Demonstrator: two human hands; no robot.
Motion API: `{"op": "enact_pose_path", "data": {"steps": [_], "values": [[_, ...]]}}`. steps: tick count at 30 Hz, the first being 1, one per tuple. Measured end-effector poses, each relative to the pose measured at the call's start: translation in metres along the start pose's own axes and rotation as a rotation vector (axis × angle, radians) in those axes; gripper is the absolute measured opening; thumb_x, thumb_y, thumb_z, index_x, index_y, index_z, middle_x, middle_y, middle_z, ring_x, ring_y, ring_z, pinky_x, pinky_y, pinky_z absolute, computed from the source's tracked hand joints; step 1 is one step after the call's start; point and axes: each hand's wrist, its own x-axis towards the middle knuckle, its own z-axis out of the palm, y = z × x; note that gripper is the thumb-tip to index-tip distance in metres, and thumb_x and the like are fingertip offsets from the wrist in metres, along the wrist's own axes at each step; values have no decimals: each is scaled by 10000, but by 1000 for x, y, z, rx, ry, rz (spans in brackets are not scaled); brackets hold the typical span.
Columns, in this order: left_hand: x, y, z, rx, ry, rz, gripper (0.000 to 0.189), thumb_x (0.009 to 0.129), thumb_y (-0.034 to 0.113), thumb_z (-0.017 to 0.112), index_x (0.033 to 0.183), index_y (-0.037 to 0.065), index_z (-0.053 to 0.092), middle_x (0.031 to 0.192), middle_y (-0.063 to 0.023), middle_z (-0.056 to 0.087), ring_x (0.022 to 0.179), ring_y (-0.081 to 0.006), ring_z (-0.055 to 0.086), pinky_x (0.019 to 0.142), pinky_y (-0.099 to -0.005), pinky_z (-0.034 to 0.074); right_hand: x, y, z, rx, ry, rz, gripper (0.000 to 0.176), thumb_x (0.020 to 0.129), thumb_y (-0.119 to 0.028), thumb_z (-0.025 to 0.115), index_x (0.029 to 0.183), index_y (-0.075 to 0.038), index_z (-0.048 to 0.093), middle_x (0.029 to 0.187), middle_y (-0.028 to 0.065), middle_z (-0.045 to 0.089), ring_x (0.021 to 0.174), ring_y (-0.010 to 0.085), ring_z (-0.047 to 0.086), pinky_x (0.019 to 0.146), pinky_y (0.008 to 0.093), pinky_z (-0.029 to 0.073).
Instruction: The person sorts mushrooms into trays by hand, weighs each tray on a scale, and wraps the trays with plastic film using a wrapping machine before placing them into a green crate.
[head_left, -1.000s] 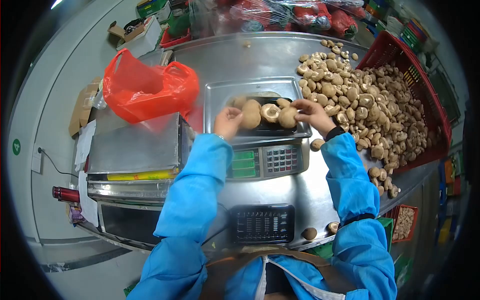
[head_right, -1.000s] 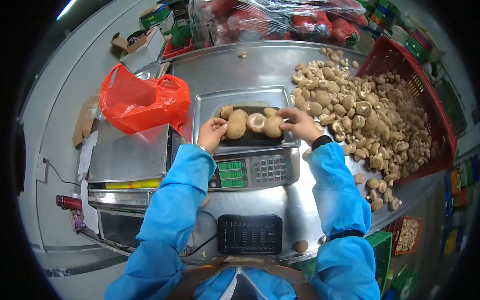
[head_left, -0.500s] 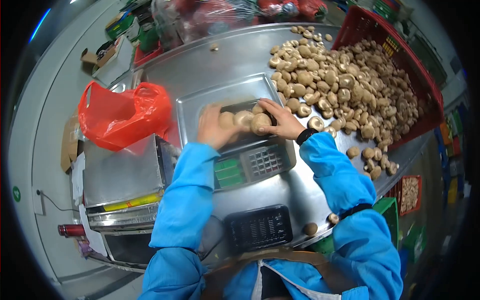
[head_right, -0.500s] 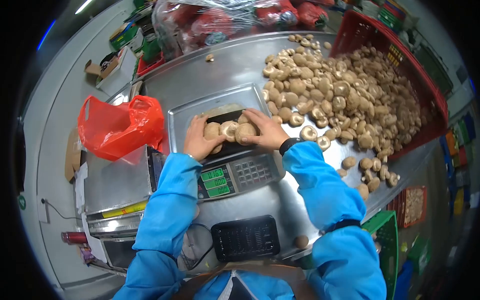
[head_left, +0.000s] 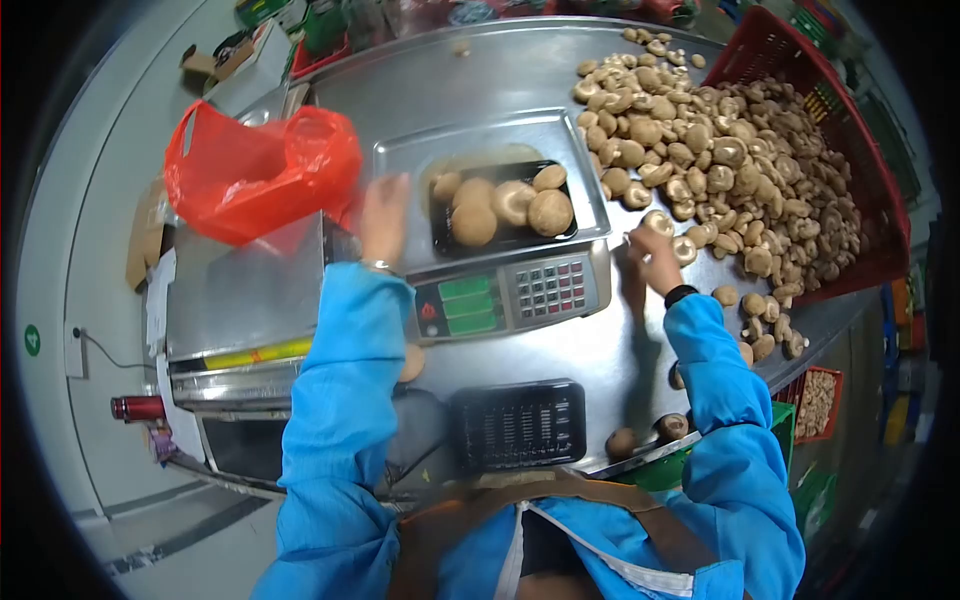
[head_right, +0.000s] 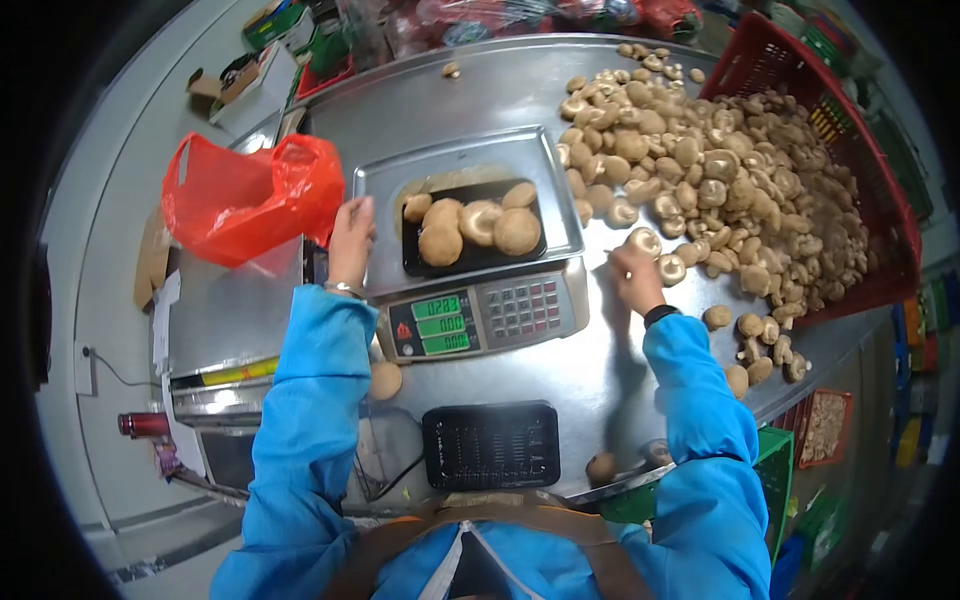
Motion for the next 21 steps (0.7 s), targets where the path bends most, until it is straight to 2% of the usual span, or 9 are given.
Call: {"op": "enact_pose_path", "data": {"steps": [2, 4, 6, 8, 11, 12, 14, 17, 21], "values": [[-15, 12, 13, 425, 27, 457, 554, 804, 372, 612, 1221, 53, 437, 1183, -177, 501, 1091, -301, 488, 920, -365, 386, 17, -38, -24, 302, 331, 167, 282, 764, -22, 577, 1042, -63, 594, 1090, 112, 534, 1000, 276, 535, 852, 341, 437], [-29, 25, 32, 519, -28, 521, 578, 763, 315, 636, 1230, 45, 428, 1204, -188, 483, 1117, -312, 470, 944, -367, 370, 44, -82, -44, 195, 480, -136, 283, 769, -57, 598, 1052, -69, 596, 1122, 111, 514, 1017, 249, 526, 821, 304, 455], [-31, 28, 49, 609, -82, 602, 611, 722, 257, 660, 1239, 36, 419, 1226, -199, 465, 1143, -323, 452, 969, -368, 355, 59, -151, -54, 439, 291, -189, 272, 757, -82, 605, 1028, -110, 619, 1158, 111, 510, 1035, 280, 509, 900, 351, 405], [-20, 12, 63, 630, -89, 644, 659, 666, 179, 640, 1264, 42, 400, 1270, -212, 419, 1169, -334, 424, 983, -371, 342, 76, -191, -39, 238, 229, -502, 245, 779, -154, 590, 1019, -115, 617, 1172, 119, 515, 1060, 283, 498, 919, 390, 380], [-5, -8, 60, 676, -148, 749, 682, 644, 83, 602, 1286, 42, 376, 1298, -191, 390, 1192, -294, 410, 981, -348, 343, 93, -206, -3, -15, 113, -674, 266, 808, -171, 564, 1060, -89, 585, 1128, 85, 560, 1100, 287, 466, 920, 422, 377], [-3, -8, 56, 681, -155, 752, 682, 644, 83, 602, 1286, 42, 376, 1298, -191, 390, 1192, -294, 410, 981, -348, 343, 94, -209, 1, -87, 160, -639, 270, 809, -162, 553, 1067, -87, 580, 1120, 78, 566, 1104, 285, 466, 930, 423, 369], [-1, -9, 46, 193, -446, 462, 689, 633, 12, 566, 1292, 37, 368, 1265, -154, 426, 1183, -244, 418, 974, -312, 344, 93, -209, 1, -194, 176, -577, 328, 809, -129, 522, 1134, -90, 534, 1167, 81, 541, 1146, 284, 444, 974, 433, 333], [-3, -8, 37, 215, -388, 376, 651, 651, 64, 584, 1269, 56, 382, 1254, -178, 452, 1183, -320, 429, 955, -358, 360, 84, -201, 24, -212, 164, -530, 388, 802, -115, 512, 1188, -90, 485, 1242, 91, 486, 1185, 288, 412, 996, 446, 314], [-14, 4, 43, 293, -174, 433, 570, 706, 28, 545, 1258, 76, 410, 1264, -171, 458, 1137, -300, 476, 926, -347, 386, 74, -202, -4, -99, 33, -523, 577, 708, -153, 668, 1236, -97, 442, 1336, 119, 390, 1224, 315, 373, 1013, 433, 308]]}}
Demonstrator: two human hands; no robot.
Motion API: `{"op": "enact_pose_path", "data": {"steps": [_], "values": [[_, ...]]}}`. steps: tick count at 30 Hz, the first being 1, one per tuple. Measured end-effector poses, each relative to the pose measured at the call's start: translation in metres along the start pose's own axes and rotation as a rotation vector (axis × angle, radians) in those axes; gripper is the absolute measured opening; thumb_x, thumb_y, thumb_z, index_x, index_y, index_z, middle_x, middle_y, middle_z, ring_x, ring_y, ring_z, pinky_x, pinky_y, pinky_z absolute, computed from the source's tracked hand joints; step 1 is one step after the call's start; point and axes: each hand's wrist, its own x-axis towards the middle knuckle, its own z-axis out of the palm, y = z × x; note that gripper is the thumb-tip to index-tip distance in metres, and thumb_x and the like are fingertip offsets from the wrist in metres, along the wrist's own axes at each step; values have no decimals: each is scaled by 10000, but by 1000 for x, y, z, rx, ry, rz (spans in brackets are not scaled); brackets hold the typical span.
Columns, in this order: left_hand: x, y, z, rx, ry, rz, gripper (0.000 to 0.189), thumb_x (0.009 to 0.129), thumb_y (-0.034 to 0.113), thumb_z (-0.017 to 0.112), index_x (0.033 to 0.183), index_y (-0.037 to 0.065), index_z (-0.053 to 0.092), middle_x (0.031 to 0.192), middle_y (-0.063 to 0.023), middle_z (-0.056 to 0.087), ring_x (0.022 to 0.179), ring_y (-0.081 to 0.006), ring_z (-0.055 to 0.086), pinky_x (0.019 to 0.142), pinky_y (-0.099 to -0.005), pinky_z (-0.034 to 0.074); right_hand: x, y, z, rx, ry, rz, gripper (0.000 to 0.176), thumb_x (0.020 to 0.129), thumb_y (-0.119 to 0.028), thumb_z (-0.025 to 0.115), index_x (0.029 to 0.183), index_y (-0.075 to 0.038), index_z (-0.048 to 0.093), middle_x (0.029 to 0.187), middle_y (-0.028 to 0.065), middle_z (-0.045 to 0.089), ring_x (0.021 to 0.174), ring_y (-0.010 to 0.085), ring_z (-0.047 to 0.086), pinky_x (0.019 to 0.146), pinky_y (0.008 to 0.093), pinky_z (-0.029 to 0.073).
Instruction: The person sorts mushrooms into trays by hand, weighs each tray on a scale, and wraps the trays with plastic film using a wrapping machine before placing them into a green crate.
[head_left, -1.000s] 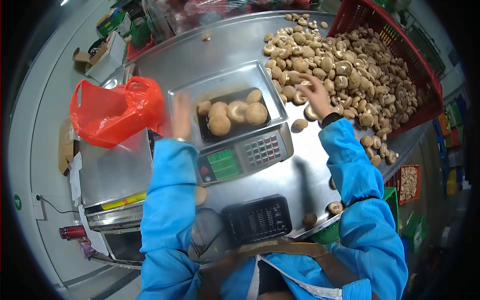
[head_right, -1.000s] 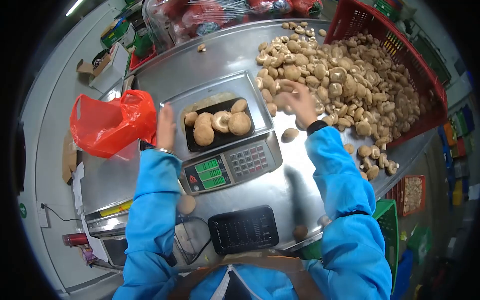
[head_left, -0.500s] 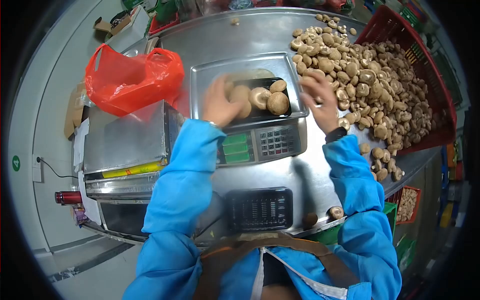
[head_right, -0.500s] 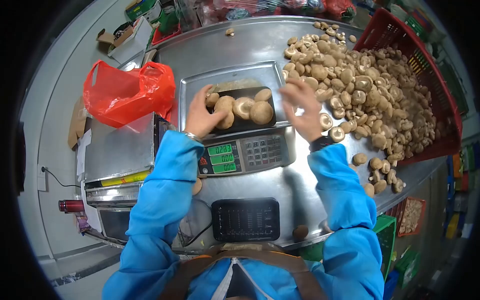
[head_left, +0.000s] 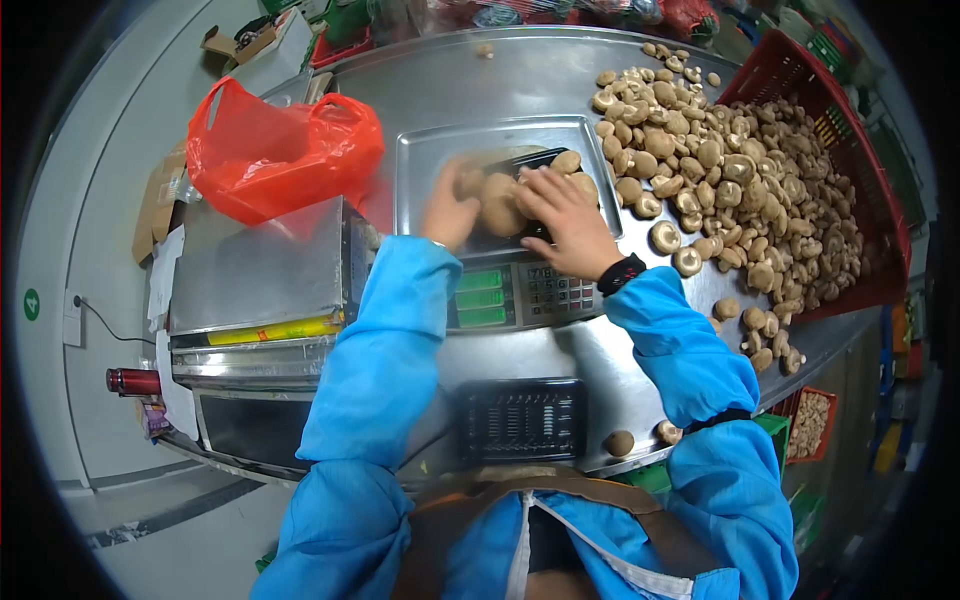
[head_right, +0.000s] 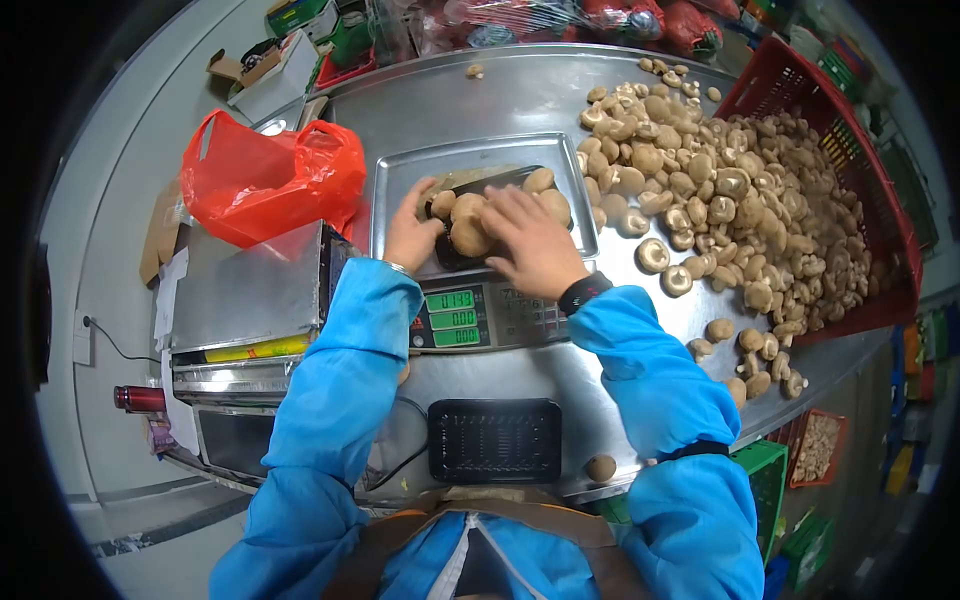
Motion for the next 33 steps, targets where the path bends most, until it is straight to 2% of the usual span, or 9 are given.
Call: {"op": "enact_pose_path", "data": {"steps": [4, 5, 12, 15, 20, 22, 26, 28, 33], "values": [[13, -11, -14, -204, 75, -76, 369, 791, 78, 553, 1155, 23, 522, 1121, -153, 572, 1043, -250, 554, 890, -318, 417, -17, 23, -30, 389, 123, 125, 568, 728, -136, 645, 1255, -80, 441, 1345, 128, 390, 1239, 312, 371, 1013, 377, 324], [15, -16, -14, -180, 112, -110, 329, 769, 38, 549, 1097, 14, 572, 1019, -101, 619, 935, -169, 588, 800, -268, 455, -21, 31, -34, 399, 145, 162, 522, 742, -124, 620, 1236, -67, 462, 1330, 128, 411, 1213, 306, 405, 995, 363, 340], [17, 16, -10, 141, 100, -115, 265, 778, 96, 587, 1029, 11, 607, 927, -96, 644, 862, -172, 612, 755, -277, 469, -7, 43, -11, 895, 94, 283, 445, 718, 134, 462, 1133, -15, 523, 1234, 102, 476, 1160, 191, 456, 977, 296, 370], [24, 12, -13, 171, 129, -34, 268, 775, 114, 603, 1021, 9, 608, 918, -104, 647, 851, -170, 617, 750, -278, 471, 2, 50, -17, 1154, 370, 384, 388, 745, 155, 441, 1097, 27, 540, 1096, 98, 574, 1053, 190, 550, 942, 292, 416], [28, -2, -35, 187, 74, -10, 242, 778, 96, 602, 1001, 4, 616, 901, -103, 651, 832, -171, 618, 724, -278, 486, -37, 93, -35, 1026, 447, 836, 243, 802, 17, 535, 1039, 8, 587, 997, 75, 613, 878, 148, 592, 729, 236, 474], [28, -4, -37, 189, 71, -18, 241, 780, 96, 604, 1002, 3, 616, 902, -102, 651, 832, -170, 617, 717, -276, 488, -58, 101, -40, 986, 474, 884, 213, 777, -21, 553, 979, -13, 620, 858, 51, 639, 681, 114, 583, 561, 210, 445], [23, -4, -35, 129, 87, -45, 244, 787, 105, 613, 1010, 8, 614, 915, -89, 651, 825, -154, 612, 694, -267, 489, -127, 142, -31, 597, 263, 874, 191, 796, -62, 545, 957, -3, 631, 835, 57, 654, 689, 131, 598, 602, 252, 468], [14, -8, -36, 59, 91, -67, 251, 774, 125, 622, 995, 8, 619, 927, -110, 652, 854, -185, 618, 733, -287, 482, -176, 168, -24, 178, 97, 782, 218, 767, -102, 593, 972, -31, 616, 823, 121, 640, 795, 220, 616, 693, 317, 481], [-45, -3, -30, -5, 82, -139, 240, 777, 125, 627, 981, -1, 620, 927, -113, 653, 869, -187, 617, 756, -288, 476, -247, 139, -29, -116, 161, 819, 398, 724, -46, 621, 1109, -78, 529, 1012, 149, 484, 821, 278, 553, 727, 354, 462]]}}
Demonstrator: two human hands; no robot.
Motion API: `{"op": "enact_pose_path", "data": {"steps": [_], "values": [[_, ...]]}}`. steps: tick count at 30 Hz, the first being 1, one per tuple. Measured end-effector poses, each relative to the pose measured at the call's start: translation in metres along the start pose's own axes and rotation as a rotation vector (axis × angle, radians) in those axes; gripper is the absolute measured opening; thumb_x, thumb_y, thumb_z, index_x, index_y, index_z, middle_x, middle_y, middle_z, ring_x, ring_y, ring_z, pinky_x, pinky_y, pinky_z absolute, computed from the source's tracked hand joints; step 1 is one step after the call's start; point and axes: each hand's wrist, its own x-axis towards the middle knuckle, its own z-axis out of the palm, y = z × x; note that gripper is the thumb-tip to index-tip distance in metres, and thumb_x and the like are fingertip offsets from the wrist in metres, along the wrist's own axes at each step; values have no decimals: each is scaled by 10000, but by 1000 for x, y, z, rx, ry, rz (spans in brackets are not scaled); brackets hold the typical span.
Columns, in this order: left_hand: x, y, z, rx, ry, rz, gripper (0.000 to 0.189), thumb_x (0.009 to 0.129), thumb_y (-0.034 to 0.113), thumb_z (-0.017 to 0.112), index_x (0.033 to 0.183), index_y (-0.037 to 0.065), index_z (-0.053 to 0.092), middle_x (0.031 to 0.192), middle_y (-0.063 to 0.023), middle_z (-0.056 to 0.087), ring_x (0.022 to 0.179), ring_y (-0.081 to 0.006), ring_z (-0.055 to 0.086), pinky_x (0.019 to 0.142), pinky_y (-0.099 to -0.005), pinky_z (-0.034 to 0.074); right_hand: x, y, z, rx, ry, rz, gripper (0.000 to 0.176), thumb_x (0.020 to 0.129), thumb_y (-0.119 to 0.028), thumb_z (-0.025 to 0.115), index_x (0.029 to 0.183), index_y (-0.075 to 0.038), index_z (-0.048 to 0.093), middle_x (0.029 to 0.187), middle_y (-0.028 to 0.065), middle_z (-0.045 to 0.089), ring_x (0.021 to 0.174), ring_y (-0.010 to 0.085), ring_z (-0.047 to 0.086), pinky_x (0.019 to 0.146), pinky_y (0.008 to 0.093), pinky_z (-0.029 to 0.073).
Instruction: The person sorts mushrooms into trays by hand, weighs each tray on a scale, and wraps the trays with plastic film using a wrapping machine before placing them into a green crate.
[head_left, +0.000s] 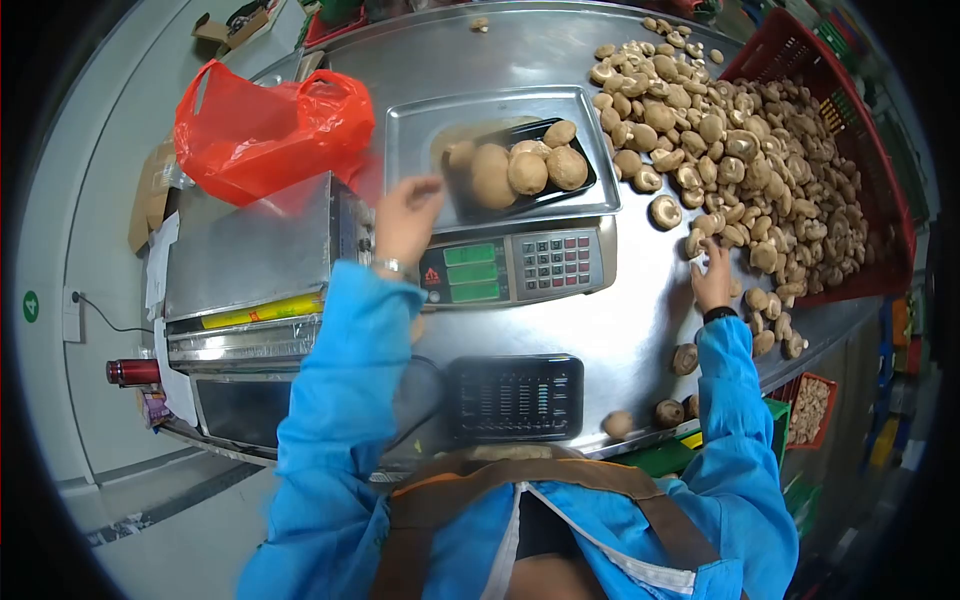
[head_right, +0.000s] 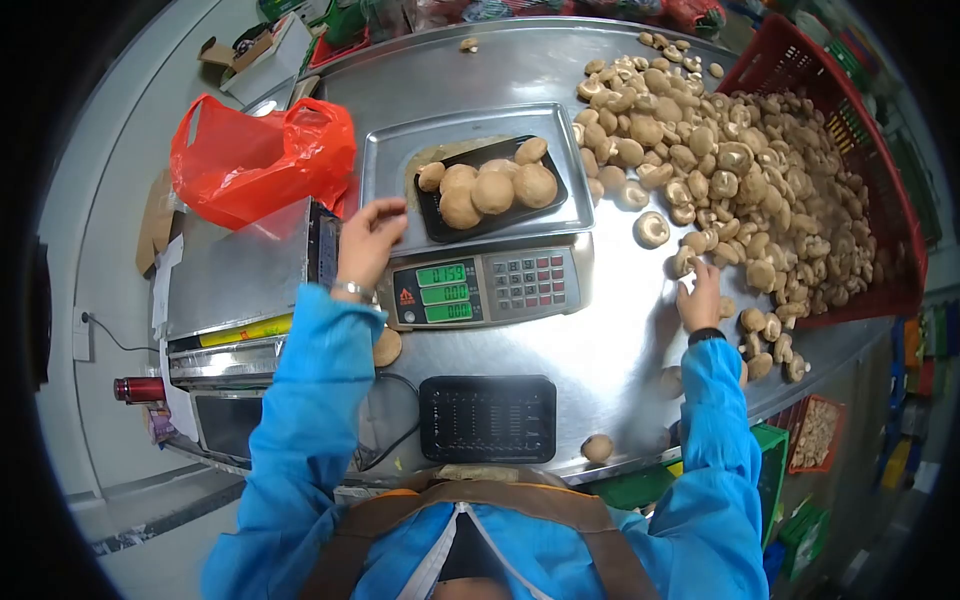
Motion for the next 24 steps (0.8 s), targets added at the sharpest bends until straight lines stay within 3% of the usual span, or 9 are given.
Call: {"op": "enact_pose_path", "data": {"steps": [2, 5, 8, 9, 11, 15, 19, 23, 24], "values": [[-20, -10, 0, -213, -12, -136, 240, 799, 39, 595, 1038, 14, 592, 925, -51, 613, 788, -115, 598, 649, -220, 485, -26, -7, -13, -73, -65, 124, 412, 719, -53, 622, 1119, -67, 522, 982, 151, 510, 813, 271, 557, 726, 358, 463], [-27, -24, -7, -280, -13, -184, 246, 800, 19, 586, 1045, 12, 585, 955, -59, 609, 791, -123, 604, 653, -220, 490, -58, 6, -28, 0, -210, 228, 405, 707, -94, 656, 1094, -53, 546, 914, 143, 546, 797, 287, 559, 730, 365, 464], [-31, -19, -12, -233, -11, -185, 233, 810, 21, 585, 1043, 6, 583, 953, -61, 614, 800, -129, 614, 649, -219, 492, -85, -8, -57, -100, -496, -80, 422, 654, -151, 709, 1049, -68, 587, 966, 119, 566, 944, 330, 509, 825, 414, 424], [-31, -19, -12, -230, -19, -186, 233, 812, 25, 587, 1045, 7, 582, 946, -58, 615, 795, -129, 615, 649, -219, 493, -89, -26, -66, -108, -492, -61, 422, 654, -151, 709, 1049, -68, 587, 966, 119, 566, 944, 330, 509, 825, 414, 424], [-31, -16, -11, -210, -32, -190, 233, 816, 28, 587, 1049, 9, 577, 943, -57, 609, 794, -138, 616, 653, -226, 493, -98, -57, -86, -240, -815, -25, 487, 636, -144, 704, 1100, -98, 563, 1080, 130, 534, 1026, 338, 466, 876, 422, 400], [-32, -11, -12, -270, -77, -203, 264, 833, 41, 571, 1091, -1, 544, 1011, -79, 597, 824, -135, 608, 676, -215, 483, -126, -31, -94, -96, -537, -37, 788, 541, -2, 739, 1252, -129, 426, 1227, 155, 424, 1094, 343, 441, 942, 397, 391], [-36, -10, -7, -298, -76, -236, 254, 828, 29, 571, 1077, -18, 560, 988, -96, 613, 802, -139, 616, 656, -218, 482, -128, -32, -100, -71, -494, 58, 784, 539, 10, 743, 1247, -141, 440, 1227, 132, 441, 1108, 331, 436, 958, 388, 381], [-42, -8, 0, -309, -123, -241, 234, 829, 14, 564, 1062, -9, 566, 981, -86, 617, 786, -129, 613, 650, -207, 481, -124, -49, -87, -363, -625, -8, 799, 551, -99, 776, 1270, -172, 435, 1053, 99, 532, 1005, 306, 469, 871, 398, 415], [-42, -4, 1, -299, -123, -236, 246, 834, 18, 560, 1078, -10, 555, 983, -89, 616, 786, -135, 615, 649, -212, 486, -120, -47, -84, -297, -591, -23, 710, 559, -122, 774, 1200, -134, 469, 976, 100, 548, 956, 297, 482, 833, 398, 422]]}}
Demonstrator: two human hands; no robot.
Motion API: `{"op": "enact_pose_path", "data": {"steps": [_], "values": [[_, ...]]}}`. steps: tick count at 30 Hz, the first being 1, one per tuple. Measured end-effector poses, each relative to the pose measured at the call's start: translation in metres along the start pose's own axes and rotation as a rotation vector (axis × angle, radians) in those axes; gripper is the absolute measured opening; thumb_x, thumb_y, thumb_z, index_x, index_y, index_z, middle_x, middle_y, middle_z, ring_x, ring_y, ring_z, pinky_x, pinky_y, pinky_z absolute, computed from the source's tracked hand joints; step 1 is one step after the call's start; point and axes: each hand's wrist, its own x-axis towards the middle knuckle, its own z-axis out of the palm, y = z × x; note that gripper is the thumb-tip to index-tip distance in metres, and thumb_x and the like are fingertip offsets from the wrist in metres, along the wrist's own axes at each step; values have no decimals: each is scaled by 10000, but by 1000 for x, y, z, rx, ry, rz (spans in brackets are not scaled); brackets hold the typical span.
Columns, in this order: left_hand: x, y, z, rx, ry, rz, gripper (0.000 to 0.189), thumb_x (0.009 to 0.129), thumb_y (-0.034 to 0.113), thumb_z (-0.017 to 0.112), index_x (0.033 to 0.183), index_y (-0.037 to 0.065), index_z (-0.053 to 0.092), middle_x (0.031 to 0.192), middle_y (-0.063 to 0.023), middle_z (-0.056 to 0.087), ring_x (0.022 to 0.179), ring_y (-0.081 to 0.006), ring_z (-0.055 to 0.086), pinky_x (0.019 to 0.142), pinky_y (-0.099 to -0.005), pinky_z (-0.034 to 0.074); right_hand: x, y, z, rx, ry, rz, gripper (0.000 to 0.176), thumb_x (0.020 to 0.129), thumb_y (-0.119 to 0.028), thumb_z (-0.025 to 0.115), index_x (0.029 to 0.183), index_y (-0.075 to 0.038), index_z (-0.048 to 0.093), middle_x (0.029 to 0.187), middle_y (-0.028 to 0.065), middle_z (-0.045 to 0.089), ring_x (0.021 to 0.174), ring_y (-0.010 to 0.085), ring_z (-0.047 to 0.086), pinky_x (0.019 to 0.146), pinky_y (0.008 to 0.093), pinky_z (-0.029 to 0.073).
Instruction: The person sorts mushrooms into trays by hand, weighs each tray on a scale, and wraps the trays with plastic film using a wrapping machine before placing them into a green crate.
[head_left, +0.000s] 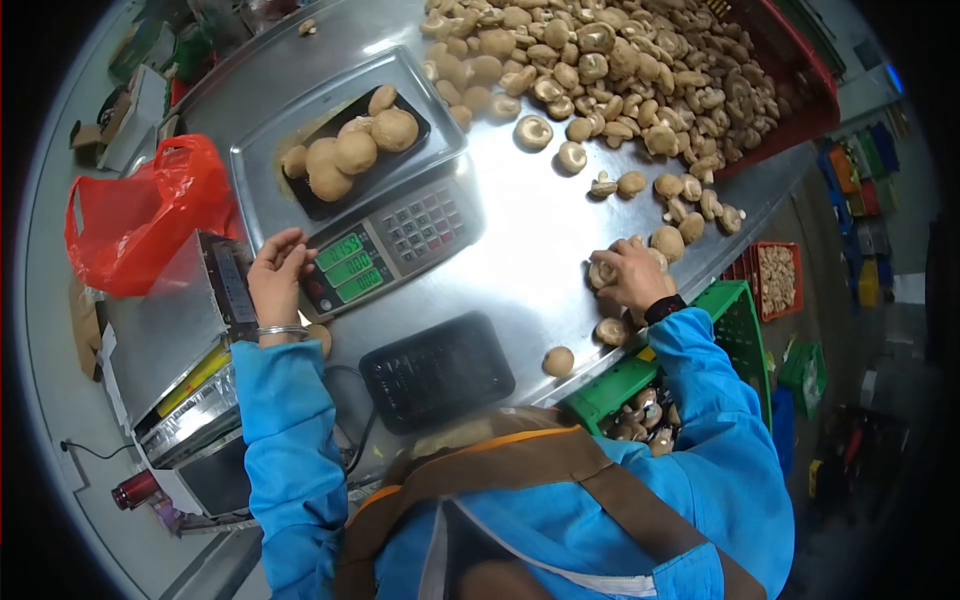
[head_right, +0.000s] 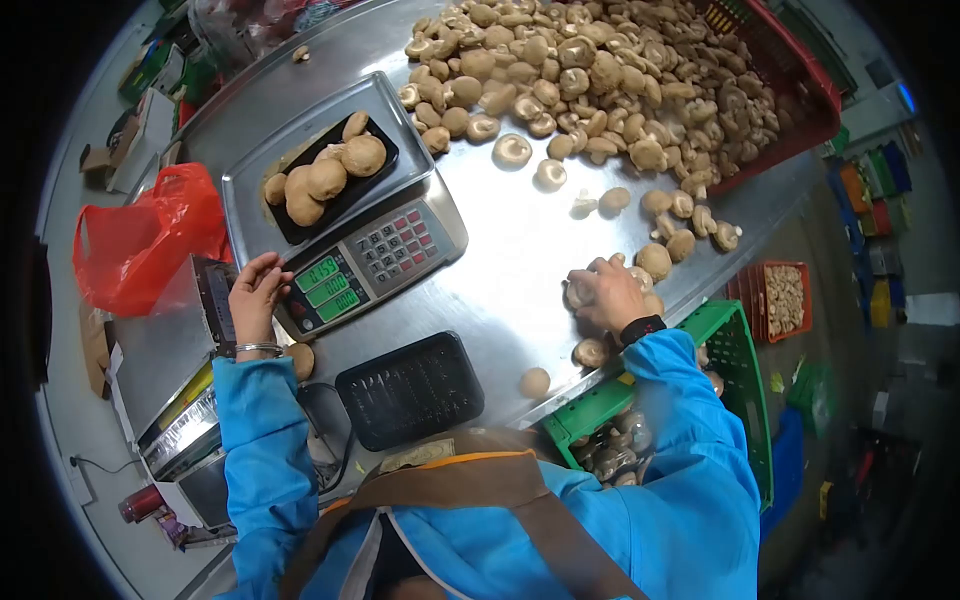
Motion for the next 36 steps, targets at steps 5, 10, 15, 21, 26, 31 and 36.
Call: {"op": "enact_pose_path", "data": {"steps": [5, 10, 15, 21, 26, 31, 36], "values": [[-3, -4, -5, -23, 20, -3, 218, 831, 13, 559, 1048, -1, 576, 960, -86, 628, 776, -122, 612, 644, -204, 478, 31, -1, 0, 307, 67, -21, 468, 587, -68, 730, 963, -53, 453, 988, 129, 527, 920, 313, 511, 832, 358, 438], [-10, -6, -2, -36, 40, -20, 186, 815, 7, 563, 998, 12, 598, 920, -71, 631, 715, -107, 591, 584, -207, 474, 64, 35, 31, 590, 346, -125, 470, 630, -133, 720, 1013, -31, 468, 1095, 168, 535, 1026, 331, 505, 883, 370, 404], [-5, -16, 6, 74, 149, 19, 149, 785, -11, 539, 914, 23, 608, 747, -45, 622, 591, -103, 572, 485, -232, 462, 129, 64, 36, 134, 576, 92, 558, 630, -151, 668, 1161, -87, 509, 1095, 180, 518, 1032, 366, 463, 904, 459, 349], [7, -23, 4, 60, 62, 58, 215, 786, -2, 573, 1000, 7, 585, 900, -65, 630, 729, -115, 608, 583, -227, 481, 157, 73, 31, 504, 543, 149, 145, 790, -124, 589, 909, -42, 601, 846, 127, 597, 702, 268, 596, 644, 337, 492], [20, -16, -14, 200, 166, 35, 172, 783, 8, 566, 949, -13, 606, 770, -77, 632, 681, -103, 594, 574, -231, 472, 188, 65, -6, 2005, 14, -135, 361, 908, -386, 461, 1142, -116, 514, 1006, 30, 587, 912, 152, 568, 773, 292, 461], [42, -5, -10, 434, 297, 258, 377, 744, 104, 625, 1106, 26, 553, 1009, -116, 615, 884, -175, 591, 754, -291, 472, 181, -104, -108, 1423, 86, -269, 419, 856, -61, 556, 1244, 4, 414, 1107, 73, 536, 978, 129, 528, 775, 244, 457], [51, 40, 21, 582, 283, 362, 506, 740, 250, 645, 1182, 47, 506, 1148, -193, 549, 1076, -343, 510, 900, -395, 411, 262, -186, -124, 923, 200, -626, 420, 779, -130, 647, 1140, 5, 478, 1079, 148, 561, 945, 192, 581, 798, 287, 472]]}}
